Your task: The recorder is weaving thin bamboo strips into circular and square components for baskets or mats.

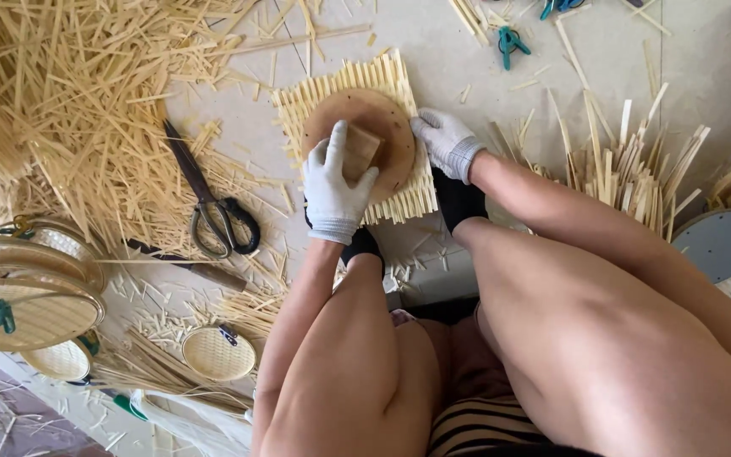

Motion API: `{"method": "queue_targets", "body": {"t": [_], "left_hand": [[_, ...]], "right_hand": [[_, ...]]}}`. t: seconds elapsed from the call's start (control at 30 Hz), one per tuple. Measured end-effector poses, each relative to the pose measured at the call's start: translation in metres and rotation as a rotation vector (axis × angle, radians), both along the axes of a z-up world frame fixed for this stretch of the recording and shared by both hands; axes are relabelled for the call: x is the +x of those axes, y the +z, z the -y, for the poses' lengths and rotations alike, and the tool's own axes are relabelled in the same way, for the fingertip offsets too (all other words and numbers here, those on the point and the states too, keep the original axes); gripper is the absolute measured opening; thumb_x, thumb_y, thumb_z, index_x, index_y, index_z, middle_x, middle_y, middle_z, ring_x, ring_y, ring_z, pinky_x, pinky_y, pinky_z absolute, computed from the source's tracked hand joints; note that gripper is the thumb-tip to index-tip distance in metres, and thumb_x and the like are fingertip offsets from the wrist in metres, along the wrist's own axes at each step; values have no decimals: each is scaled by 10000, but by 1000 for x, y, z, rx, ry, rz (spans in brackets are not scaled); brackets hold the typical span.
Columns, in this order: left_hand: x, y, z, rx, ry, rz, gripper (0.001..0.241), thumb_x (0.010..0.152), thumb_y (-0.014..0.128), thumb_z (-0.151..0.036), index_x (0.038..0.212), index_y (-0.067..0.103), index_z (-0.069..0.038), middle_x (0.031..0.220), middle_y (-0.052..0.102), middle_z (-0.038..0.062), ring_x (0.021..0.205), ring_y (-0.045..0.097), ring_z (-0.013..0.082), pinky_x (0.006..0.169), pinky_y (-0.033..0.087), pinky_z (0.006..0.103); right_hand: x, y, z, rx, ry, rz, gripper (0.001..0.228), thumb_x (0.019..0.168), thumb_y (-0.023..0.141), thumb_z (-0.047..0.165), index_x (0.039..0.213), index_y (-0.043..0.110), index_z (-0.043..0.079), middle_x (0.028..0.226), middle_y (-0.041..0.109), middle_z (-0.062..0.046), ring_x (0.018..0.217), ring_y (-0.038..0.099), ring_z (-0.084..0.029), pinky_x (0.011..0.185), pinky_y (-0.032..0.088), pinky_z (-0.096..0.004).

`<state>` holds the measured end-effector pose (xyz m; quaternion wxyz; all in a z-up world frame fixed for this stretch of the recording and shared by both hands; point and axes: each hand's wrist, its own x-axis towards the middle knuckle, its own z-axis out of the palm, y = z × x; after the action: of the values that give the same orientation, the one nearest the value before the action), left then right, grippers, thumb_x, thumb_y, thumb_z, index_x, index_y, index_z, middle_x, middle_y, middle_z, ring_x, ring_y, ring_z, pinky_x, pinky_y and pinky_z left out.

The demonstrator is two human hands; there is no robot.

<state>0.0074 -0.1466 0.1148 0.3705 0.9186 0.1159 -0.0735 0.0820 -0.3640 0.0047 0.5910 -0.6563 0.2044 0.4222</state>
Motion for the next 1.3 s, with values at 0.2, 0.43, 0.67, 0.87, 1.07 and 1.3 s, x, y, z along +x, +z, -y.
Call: {"method": "queue_targets", "body": {"t": [0.2,0.43,0.67,0.87,1.07,1.3], "left_hand": [[2,5,-1,-18,2,-24,908,755,891,-214,1546,447,-179,1343,565,245,1236,537,427,1066,466,491],[2,6,0,-15,3,-41,900,761,880,-197,1546,441,-183,1346,553,255,1236,527,434,1062,466,493],[-5,-3,-2,45,-29,114,867,798,817,-183,1558,405,-124,1324,533,283,1206,524,465,1051,459,528],[-17,-5,-2,33,-16,280,810,866,792,-212,1559,401,-59,1362,519,281,1228,546,478,1082,473,523],[-28,13,-30,-114,-1,422,658,943,726,-159,1509,438,9,1435,528,298,1353,535,440,1153,455,503],[-26,18,-121,-222,772,541,386,1055,598,-243,1369,613,-21,1337,667,139,1221,661,238,1064,572,384]], "right_hand": [[3,13,-5,-30,-17,-31,398,1022,596,291,1354,599,72,653,568,12,406,383,-66,364,319,-264],[-14,-31,1,-49,-5,70,401,1088,600,282,1291,667,-57,744,535,-32,527,397,-103,464,341,-289],[21,8,-5,323,-251,-228,486,955,708,253,1354,568,13,1276,681,-114,1228,613,-209,1036,502,-322],[34,35,-24,237,166,-173,518,867,775,216,1287,663,-66,1274,722,-166,1209,653,-257,1046,486,-358],[44,46,-2,358,179,-69,502,858,782,162,1310,671,-25,1272,722,-124,1164,666,-207,1037,496,-331],[67,105,11,291,421,489,358,952,753,188,1296,703,105,1143,758,-81,1004,676,-219,941,537,-388]]}}
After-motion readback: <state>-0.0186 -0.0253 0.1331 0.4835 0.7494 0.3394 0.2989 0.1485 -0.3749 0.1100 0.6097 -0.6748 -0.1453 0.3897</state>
